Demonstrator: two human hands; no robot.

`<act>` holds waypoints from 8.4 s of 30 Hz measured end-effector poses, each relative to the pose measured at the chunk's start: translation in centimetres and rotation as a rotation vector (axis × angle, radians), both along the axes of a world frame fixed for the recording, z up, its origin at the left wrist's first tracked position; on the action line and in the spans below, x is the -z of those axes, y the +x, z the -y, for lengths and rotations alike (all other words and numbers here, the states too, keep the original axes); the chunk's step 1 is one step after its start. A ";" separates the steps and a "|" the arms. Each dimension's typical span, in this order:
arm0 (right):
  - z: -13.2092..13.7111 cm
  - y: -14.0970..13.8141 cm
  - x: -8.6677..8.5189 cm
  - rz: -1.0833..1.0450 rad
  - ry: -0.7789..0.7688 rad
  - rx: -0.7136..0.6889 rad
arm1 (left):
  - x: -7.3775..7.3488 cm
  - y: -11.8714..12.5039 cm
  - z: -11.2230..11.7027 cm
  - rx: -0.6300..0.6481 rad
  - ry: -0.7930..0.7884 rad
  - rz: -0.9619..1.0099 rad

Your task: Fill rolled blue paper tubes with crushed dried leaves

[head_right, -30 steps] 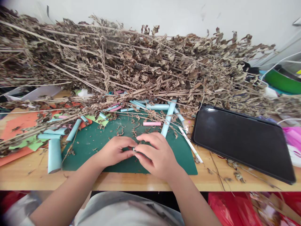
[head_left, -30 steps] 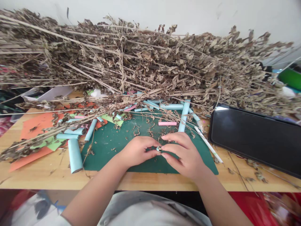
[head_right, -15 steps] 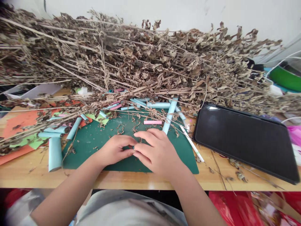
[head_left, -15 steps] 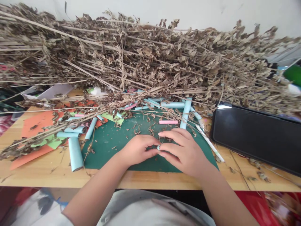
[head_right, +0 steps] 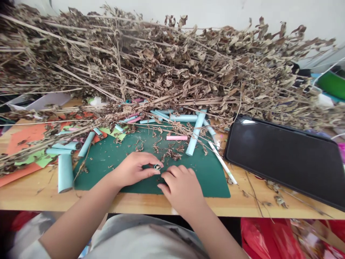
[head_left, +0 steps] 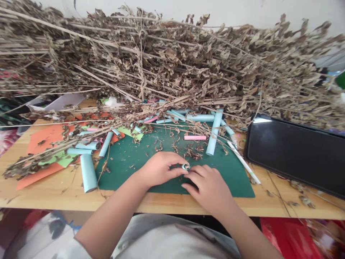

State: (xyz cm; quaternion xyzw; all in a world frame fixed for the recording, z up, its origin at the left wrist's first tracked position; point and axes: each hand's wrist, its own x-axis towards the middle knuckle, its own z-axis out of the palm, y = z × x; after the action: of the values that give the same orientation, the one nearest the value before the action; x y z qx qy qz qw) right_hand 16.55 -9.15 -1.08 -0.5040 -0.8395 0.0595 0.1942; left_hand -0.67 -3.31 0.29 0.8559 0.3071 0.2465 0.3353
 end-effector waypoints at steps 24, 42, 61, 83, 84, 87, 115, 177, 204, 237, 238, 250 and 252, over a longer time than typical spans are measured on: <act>-0.3 0.2 -1.3 -0.448 0.268 -0.006 | 0.0 -0.1 0.1 0.025 -0.009 0.007; -1.4 0.5 -4.1 -0.060 0.376 -0.182 | -0.2 0.0 0.4 0.028 0.026 -0.005; -1.6 1.0 -3.1 -0.223 0.287 -0.250 | 0.2 -0.1 0.3 0.041 0.075 0.014; -4.4 4.1 -1.5 -0.297 0.175 0.189 | 0.1 -0.1 0.2 0.028 0.055 0.013; -4.8 4.2 -1.0 -0.201 0.108 0.222 | 0.1 -0.1 0.2 0.030 0.053 0.014; -5.1 3.7 -0.2 0.026 -0.009 0.254 | 0.0 -0.1 0.3 0.028 0.049 0.010; -1.8 -0.5 -2.3 -0.516 0.148 -0.082 | 0.2 0.1 0.1 0.024 0.019 0.024; -1.8 1.0 -2.5 -0.280 0.216 -0.098 | 0.0 0.1 0.1 0.065 0.033 0.016; -1.7 2.2 -3.1 -0.534 0.372 -0.173 | 0.2 -0.1 0.1 0.035 0.020 0.023; 1.3 -2.1 -2.4 -2.402 -0.887 -0.655 | 0.2 -0.1 0.0 0.001 0.024 0.001; 1.3 -2.2 -2.4 -2.391 -0.870 -0.641 | 0.2 -0.1 0.0 0.004 0.021 0.000; 1.3 -2.5 -2.2 -2.387 -0.813 -0.661 | 0.3 -0.1 -0.2 0.018 0.004 -0.003; 1.3 -2.5 -2.1 -2.388 -0.814 -0.659 | 0.3 -0.1 -0.1 0.017 0.005 0.005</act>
State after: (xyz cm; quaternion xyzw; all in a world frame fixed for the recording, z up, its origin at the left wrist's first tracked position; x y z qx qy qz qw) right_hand 14.08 -10.50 1.04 0.0657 -0.1548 0.7609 0.6267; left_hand -0.77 -3.18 -0.04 0.8588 0.2983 0.2467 0.3358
